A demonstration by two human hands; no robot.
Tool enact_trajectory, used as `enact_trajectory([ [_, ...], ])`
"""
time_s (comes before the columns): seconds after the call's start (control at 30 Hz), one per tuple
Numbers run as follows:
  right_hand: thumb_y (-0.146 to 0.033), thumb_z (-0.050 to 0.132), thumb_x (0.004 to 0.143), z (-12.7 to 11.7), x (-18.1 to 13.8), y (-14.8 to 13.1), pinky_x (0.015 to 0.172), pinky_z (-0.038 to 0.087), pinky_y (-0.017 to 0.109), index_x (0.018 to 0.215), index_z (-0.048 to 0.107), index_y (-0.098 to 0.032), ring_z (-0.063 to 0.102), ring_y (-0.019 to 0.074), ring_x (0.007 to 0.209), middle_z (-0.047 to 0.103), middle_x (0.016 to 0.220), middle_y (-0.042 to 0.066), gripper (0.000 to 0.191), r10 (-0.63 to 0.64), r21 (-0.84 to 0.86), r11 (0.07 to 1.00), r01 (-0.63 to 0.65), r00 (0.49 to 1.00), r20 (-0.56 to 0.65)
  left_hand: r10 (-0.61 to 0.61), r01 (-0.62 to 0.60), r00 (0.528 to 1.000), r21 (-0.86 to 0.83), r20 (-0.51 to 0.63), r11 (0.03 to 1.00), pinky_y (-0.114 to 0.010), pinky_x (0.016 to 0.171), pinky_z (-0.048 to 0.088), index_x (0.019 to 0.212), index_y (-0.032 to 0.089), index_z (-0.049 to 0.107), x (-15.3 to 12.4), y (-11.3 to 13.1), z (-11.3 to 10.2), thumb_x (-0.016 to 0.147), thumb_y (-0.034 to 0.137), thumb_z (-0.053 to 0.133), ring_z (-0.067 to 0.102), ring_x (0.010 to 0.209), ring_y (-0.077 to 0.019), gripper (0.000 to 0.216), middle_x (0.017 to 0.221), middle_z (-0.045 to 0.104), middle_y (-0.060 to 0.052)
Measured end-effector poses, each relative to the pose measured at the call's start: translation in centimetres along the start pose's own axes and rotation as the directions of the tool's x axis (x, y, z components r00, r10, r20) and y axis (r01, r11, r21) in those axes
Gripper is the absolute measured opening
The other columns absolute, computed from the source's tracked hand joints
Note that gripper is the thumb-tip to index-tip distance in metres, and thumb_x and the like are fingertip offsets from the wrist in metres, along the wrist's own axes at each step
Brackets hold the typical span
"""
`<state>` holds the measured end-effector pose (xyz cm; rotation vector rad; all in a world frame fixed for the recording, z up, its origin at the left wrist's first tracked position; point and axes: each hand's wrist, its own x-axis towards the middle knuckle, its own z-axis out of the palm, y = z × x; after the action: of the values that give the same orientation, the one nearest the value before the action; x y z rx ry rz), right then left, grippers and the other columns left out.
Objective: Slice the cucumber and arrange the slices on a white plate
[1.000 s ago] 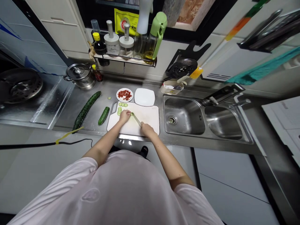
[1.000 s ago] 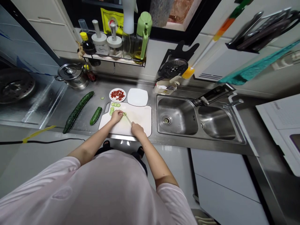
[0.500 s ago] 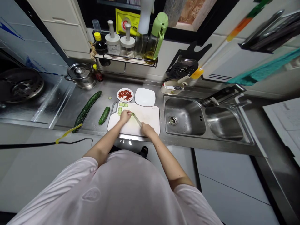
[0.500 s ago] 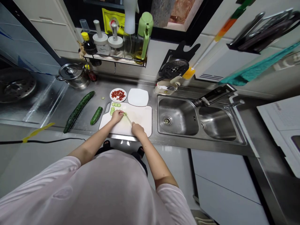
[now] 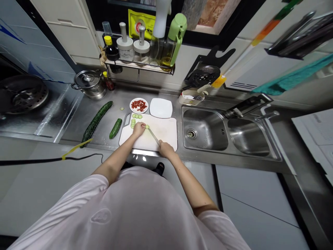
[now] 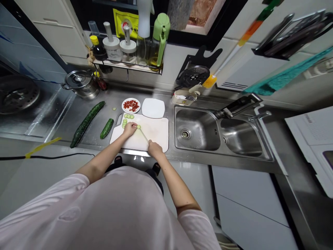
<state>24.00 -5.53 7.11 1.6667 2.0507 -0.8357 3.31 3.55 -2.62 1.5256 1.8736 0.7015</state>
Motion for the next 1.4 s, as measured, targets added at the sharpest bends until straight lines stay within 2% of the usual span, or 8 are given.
enact_trajectory([
  [0.47,-0.014,0.034,0.090,-0.6,2.3,-1.4,0.074,0.047,0.034,0.117,0.048,-0.017,0.064,0.0270,0.097,0.065,0.106,0.017,0.031,-0.013,0.032,0.999,0.014,0.999,-0.042,0.001,-0.001,1.000,-0.005,-0.001,1.000,-0.027,0.075,0.046,0.092,0.015,0.072,-0.4,0.6,-0.3,0.073,0.013,0.060,0.056,0.071,-0.0142,0.023,0.083,0.063,-0.005],
  [1.13,-0.016,0.035,0.091,-0.7,1.3,-1.5,0.073,0.045,0.033,0.116,0.047,-0.018,0.063,0.0266,0.096,0.064,0.106,0.017,0.028,0.009,0.035,0.999,-0.009,1.000,-0.022,-0.001,0.001,1.000,0.022,0.026,1.000,-0.027,0.077,0.047,0.091,0.015,0.071,-0.4,0.9,-0.7,0.074,0.014,0.060,0.057,0.073,-0.0148,0.020,0.085,0.063,-0.005],
  [1.4,-0.019,0.036,0.092,0.8,-0.1,-0.2,0.073,0.045,0.033,0.116,0.047,-0.018,0.063,0.0266,0.095,0.065,0.104,0.016,0.027,0.017,0.027,1.000,-0.016,1.000,-0.009,0.123,-0.122,0.992,0.063,-0.009,0.990,-0.029,0.083,0.045,0.100,0.016,0.068,-0.9,0.3,-0.4,0.080,0.015,0.053,0.057,0.083,-0.0179,0.024,0.088,0.061,-0.006],
])
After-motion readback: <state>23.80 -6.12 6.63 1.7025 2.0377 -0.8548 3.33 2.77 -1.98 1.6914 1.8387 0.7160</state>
